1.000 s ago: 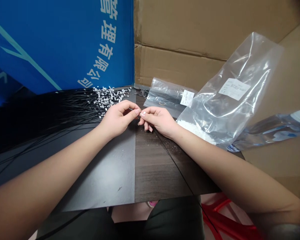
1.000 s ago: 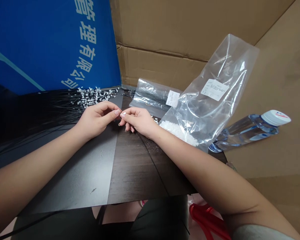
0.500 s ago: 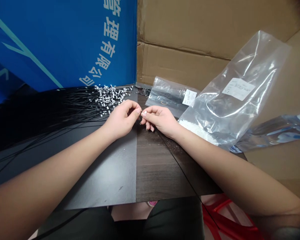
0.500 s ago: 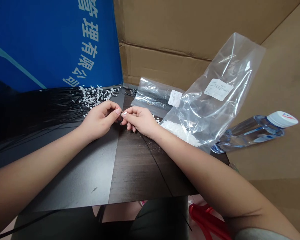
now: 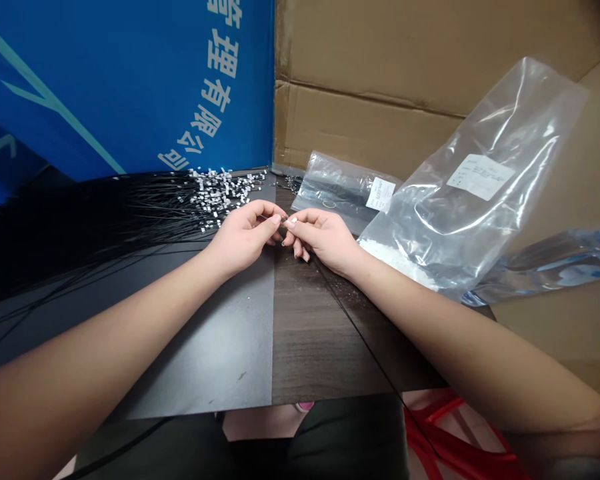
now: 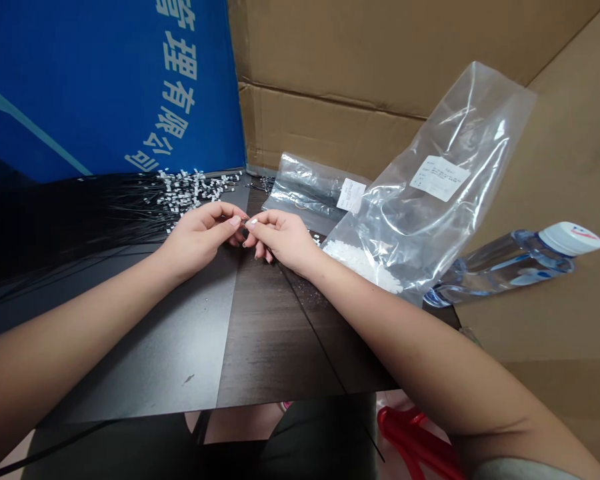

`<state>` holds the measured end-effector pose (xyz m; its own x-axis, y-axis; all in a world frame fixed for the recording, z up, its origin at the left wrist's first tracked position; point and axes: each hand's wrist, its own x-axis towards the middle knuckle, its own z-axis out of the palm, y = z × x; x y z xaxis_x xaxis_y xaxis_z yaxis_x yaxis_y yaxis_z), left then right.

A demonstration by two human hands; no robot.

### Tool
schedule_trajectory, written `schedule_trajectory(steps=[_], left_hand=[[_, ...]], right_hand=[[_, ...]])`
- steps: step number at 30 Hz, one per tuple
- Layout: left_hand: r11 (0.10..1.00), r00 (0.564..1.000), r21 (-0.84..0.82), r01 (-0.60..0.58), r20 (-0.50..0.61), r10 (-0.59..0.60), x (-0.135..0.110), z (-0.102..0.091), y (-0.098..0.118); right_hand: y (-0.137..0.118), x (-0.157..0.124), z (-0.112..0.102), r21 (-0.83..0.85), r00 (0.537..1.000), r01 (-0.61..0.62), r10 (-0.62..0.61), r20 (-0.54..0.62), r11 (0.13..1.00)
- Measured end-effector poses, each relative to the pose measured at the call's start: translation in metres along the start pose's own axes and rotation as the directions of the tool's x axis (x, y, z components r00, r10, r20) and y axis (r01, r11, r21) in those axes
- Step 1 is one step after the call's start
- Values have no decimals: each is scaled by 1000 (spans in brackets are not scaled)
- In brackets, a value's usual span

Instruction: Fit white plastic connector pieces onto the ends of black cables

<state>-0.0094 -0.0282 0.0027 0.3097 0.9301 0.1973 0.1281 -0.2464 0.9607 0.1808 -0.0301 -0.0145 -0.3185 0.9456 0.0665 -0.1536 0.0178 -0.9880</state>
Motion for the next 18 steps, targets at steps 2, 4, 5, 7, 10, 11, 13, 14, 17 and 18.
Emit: schedule_trajectory(steps=[2,4,5,7,10,11,13,14,17,18], left_hand=[[1000,1000,19,-9,-6,9,0,0,-1],[999,1000,41,-25,-12,26,0,0,-1],[998,999,52,-33,-14,34,0,-1,-2],[996,999,74,-42,-21,44,0,-1,-1],[994,999,99,-43,-25,46,-1,-1,-1],[994,999,104,-43,-26,46,-1,-1,-1],[994,998,104,-46,-30,49,-1,-1,-1],[994,998,100,-50,-32,53,-1,-1,-1],[994,997,84,-66,-35,69,-1,-2,-3],[994,997,79,-72,-34,75,-1,-2,-3]], right_hand=[[0,0,0,6,1000,-1,1,1,1000],[-1,0,0,13,1000,0,0,6,1000],[-1,0,0,14,1000,0,0,7,1000],[-1,-1,1,7,1000,-2,2,5,1000],[-2,-2,1,-10,1000,-7,7,-5,1000],[-2,-2,1,-13,1000,-7,7,-7,1000],[-2,-2,1,-15,1000,-5,5,-5,1000],[-2,-2,1,-13,1000,-4,4,-2,1000],[-2,-2,0,7,1000,-2,2,17,1000],[-1,-2,0,14,1000,-2,1,25,1000]])
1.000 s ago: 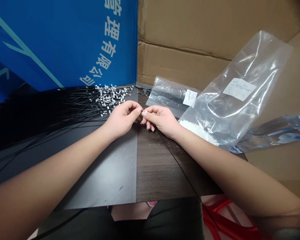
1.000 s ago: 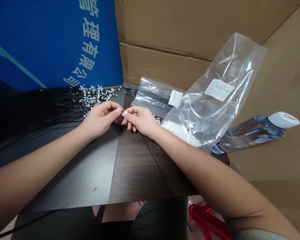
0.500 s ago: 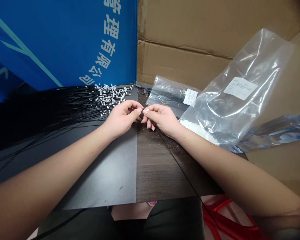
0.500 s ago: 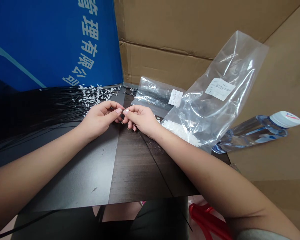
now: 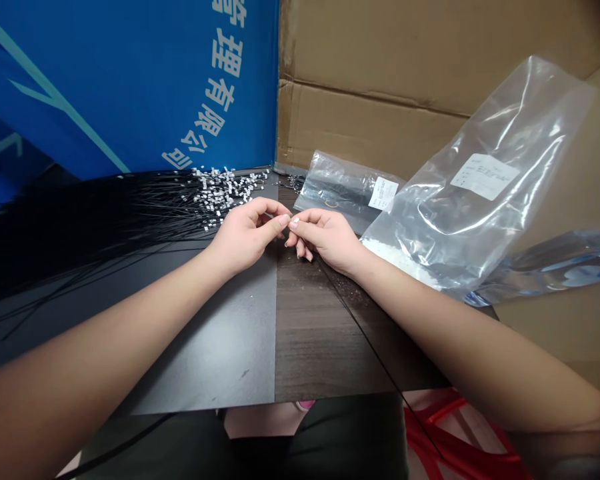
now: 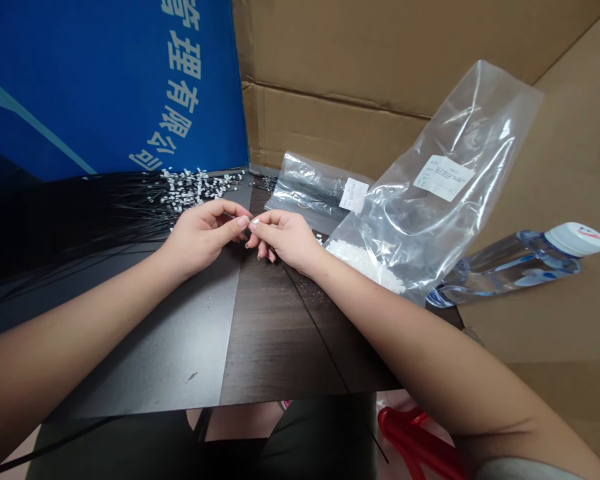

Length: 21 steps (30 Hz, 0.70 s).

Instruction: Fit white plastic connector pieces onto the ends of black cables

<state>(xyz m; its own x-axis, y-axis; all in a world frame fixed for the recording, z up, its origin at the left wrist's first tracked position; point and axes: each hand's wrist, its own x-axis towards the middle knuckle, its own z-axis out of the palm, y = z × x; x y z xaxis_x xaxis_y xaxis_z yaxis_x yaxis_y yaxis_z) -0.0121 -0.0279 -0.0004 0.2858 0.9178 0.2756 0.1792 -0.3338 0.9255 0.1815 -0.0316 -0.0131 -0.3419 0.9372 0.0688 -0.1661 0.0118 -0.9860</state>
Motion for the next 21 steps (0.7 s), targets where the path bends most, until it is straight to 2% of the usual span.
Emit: schedule_trajectory(steps=[9,13,16,21], left_hand=[[998,998,8,-56,-5,56,2,0,-3],[961,978,198,-194,-36,204,1,-1,2],[878,945,367,-308,16,326,-1,-2,7],[784,921,499,-370,83,381,-4,-2,13]], right_hand=[[1,1,-1,-5,999,17,-17,28,1000],[1,0,1,-32,1000,20,-20,4,999],[2,0,1,-69,1000,16,-16,1,997],[3,0,1,-103,1000,19,-20,-8,994]])
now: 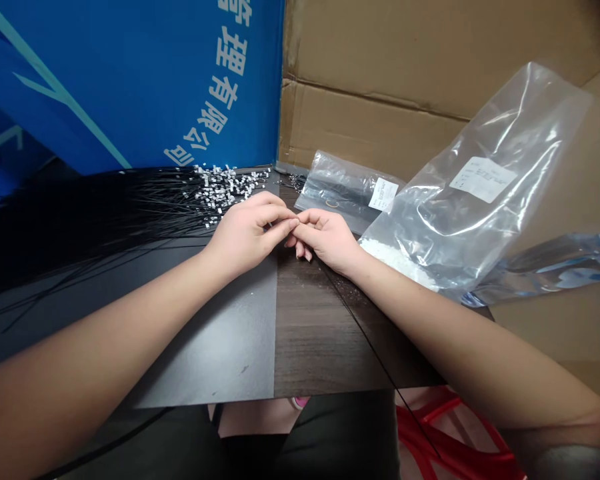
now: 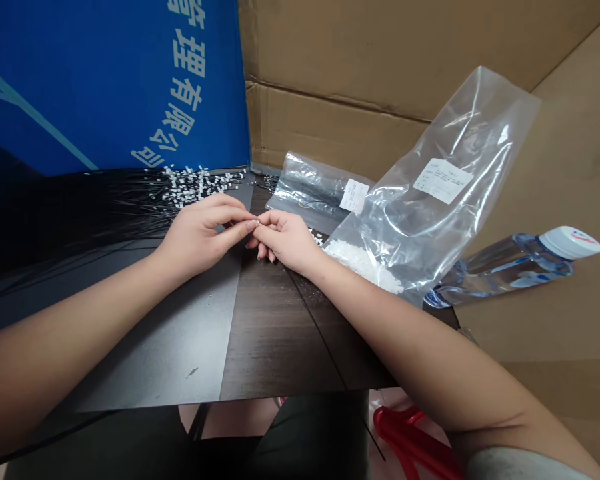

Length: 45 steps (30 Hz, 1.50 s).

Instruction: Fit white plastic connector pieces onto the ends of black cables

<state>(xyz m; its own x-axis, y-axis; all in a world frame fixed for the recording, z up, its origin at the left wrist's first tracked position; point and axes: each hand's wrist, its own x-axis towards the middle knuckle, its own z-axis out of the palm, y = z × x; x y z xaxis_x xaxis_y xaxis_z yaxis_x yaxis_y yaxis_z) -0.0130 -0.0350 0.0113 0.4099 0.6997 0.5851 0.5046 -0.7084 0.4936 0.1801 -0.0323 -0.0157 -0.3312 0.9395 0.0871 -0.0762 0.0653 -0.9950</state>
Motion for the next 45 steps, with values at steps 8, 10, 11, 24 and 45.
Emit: schedule_trajectory(steps=[8,10,11,24,45], left_hand=[[993,998,95,65,10,-67,0,8,4],[991,990,25,132,-46,-131,1,9,-2],[984,981,-9,176,-81,-176,2,9,-6],[975,938,163,148,290,-191,0,7,-13],[878,971,-425,220,12,-238,0,3,-3]], right_hand=[[-3,-1,4,-35,1000,-7,8,3,999],[-4,-1,5,-42,1000,-4,4,-3,999],[-4,-1,5,-42,1000,-4,3,-14,999],[0,2,-4,36,997,45,-43,-62,998],[-3,-1,-11,178,987,12,-40,156,984]])
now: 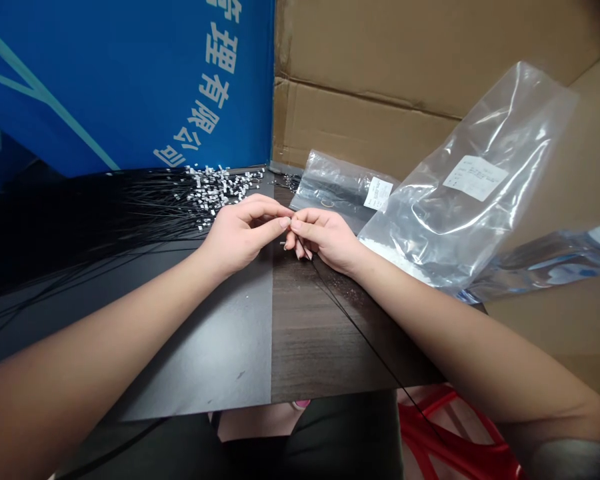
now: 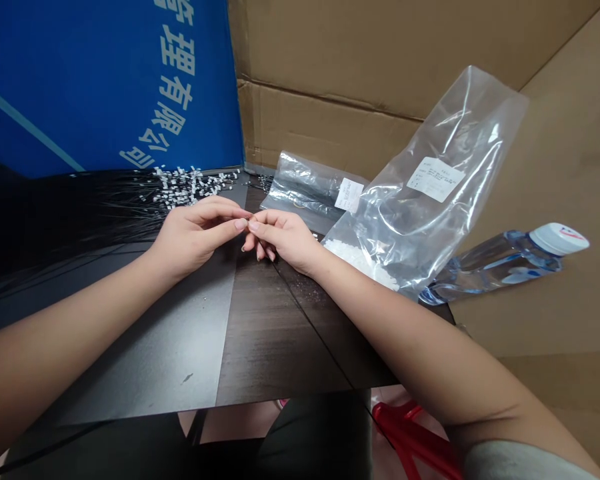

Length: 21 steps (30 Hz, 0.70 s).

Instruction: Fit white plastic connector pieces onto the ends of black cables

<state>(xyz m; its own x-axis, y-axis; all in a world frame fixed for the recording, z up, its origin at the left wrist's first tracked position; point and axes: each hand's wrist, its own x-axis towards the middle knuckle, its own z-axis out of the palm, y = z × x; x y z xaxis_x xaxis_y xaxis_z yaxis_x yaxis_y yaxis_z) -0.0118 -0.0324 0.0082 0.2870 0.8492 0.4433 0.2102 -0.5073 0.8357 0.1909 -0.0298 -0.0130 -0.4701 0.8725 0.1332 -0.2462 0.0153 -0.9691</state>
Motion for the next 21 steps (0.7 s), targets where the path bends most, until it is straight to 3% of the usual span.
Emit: schedule_trajectory(steps=[7,21], left_hand=[[1000,1000,14,9,-17,-8,-1,1,0],[999,999,44,-5,-43,7,-1,2,0]], right_hand=[[-1,0,2,-40,999,-33,32,-24,999],[1,-1,5,-112,998,16,-22,-53,994]])
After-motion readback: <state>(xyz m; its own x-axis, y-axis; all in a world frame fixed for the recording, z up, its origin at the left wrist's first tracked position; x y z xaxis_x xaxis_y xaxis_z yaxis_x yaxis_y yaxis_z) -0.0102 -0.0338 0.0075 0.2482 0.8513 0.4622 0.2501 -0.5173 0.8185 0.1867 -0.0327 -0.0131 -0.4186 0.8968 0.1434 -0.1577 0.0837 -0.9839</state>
